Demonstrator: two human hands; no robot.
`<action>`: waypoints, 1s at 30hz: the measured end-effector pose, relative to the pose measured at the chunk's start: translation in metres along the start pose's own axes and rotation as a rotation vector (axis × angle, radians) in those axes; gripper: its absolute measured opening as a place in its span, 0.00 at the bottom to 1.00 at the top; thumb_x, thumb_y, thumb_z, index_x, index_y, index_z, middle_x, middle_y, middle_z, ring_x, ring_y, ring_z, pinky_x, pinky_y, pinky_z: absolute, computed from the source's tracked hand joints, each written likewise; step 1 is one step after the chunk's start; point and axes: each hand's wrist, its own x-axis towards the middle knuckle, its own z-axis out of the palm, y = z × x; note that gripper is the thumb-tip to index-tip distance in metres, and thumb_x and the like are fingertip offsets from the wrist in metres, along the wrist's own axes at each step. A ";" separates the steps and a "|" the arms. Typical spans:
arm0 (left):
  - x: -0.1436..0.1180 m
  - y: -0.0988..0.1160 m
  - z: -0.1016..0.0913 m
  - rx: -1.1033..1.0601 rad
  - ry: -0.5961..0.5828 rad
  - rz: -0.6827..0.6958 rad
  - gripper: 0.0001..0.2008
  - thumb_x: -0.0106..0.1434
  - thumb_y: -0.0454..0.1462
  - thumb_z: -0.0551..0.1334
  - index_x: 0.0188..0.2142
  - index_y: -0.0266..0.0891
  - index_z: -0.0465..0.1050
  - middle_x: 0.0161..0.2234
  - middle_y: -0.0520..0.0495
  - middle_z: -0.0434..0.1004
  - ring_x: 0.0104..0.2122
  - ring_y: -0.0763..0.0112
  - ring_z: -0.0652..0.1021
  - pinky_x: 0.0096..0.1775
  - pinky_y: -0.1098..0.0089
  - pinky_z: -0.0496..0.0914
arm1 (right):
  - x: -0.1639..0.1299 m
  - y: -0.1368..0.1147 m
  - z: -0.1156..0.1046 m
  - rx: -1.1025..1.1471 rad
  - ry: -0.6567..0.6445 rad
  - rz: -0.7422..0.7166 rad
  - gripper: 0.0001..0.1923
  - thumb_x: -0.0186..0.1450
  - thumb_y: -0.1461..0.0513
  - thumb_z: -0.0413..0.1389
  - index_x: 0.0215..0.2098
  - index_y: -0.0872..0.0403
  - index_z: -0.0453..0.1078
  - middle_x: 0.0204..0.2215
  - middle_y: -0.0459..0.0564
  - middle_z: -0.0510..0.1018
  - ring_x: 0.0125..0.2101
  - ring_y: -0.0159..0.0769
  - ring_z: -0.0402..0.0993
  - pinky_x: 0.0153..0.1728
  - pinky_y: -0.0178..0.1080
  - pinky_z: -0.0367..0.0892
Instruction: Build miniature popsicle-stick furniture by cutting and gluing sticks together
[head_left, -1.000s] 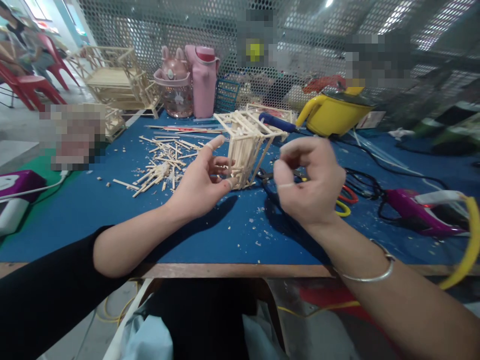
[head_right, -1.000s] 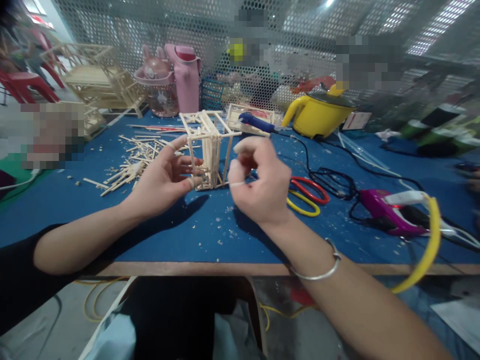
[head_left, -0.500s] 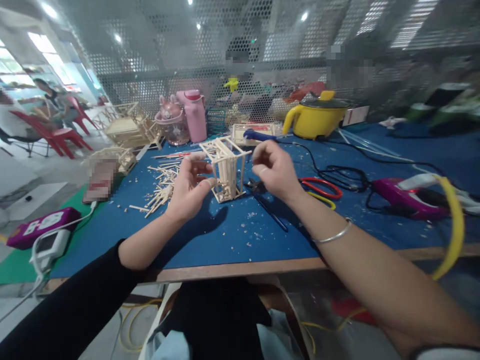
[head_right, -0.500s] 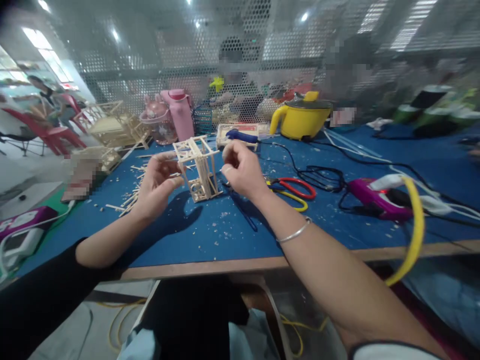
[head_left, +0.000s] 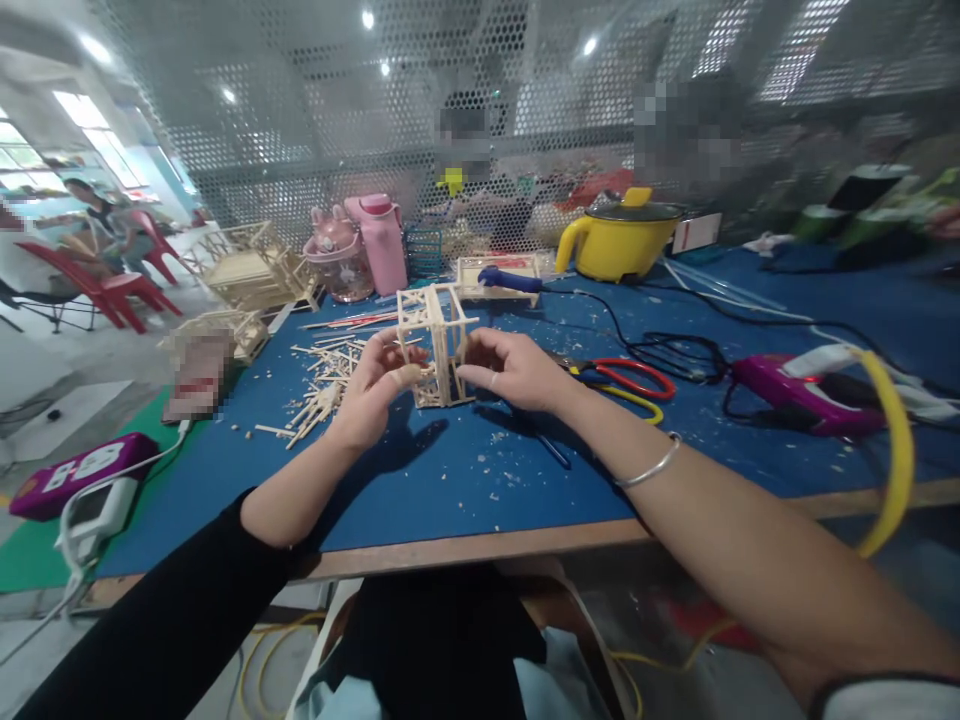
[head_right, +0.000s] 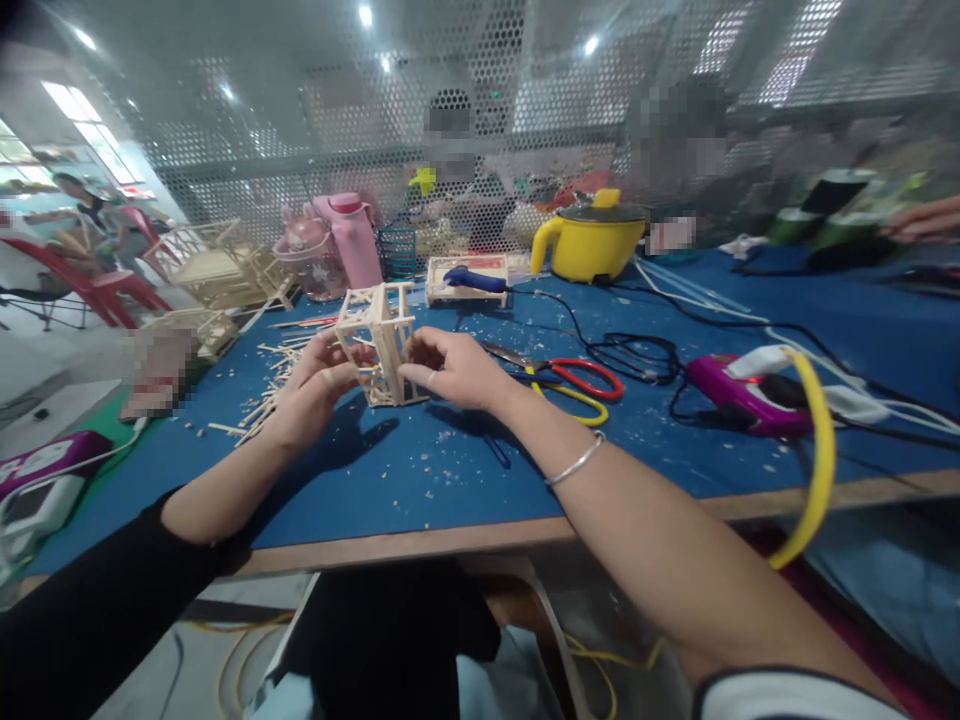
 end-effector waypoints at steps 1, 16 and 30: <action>0.001 -0.001 0.000 0.007 -0.011 0.021 0.23 0.52 0.33 0.66 0.48 0.42 0.66 0.39 0.49 0.75 0.40 0.68 0.75 0.42 0.66 0.70 | 0.000 -0.001 0.000 -0.038 0.011 -0.018 0.08 0.61 0.58 0.56 0.30 0.55 0.66 0.24 0.43 0.68 0.26 0.29 0.61 0.30 0.35 0.59; 0.001 0.001 0.000 -0.012 -0.029 -0.051 0.29 0.48 0.34 0.72 0.46 0.41 0.60 0.35 0.51 0.75 0.35 0.71 0.77 0.35 0.70 0.68 | 0.000 -0.009 0.008 -0.133 0.038 0.026 0.10 0.63 0.57 0.52 0.28 0.53 0.66 0.22 0.43 0.70 0.25 0.31 0.64 0.30 0.35 0.61; 0.004 -0.004 0.002 0.047 0.069 -0.058 0.32 0.49 0.38 0.71 0.51 0.41 0.58 0.29 0.55 0.76 0.33 0.72 0.77 0.38 0.69 0.67 | -0.001 -0.007 0.007 -0.123 0.025 0.040 0.09 0.64 0.57 0.52 0.28 0.53 0.65 0.23 0.43 0.70 0.26 0.31 0.64 0.31 0.35 0.62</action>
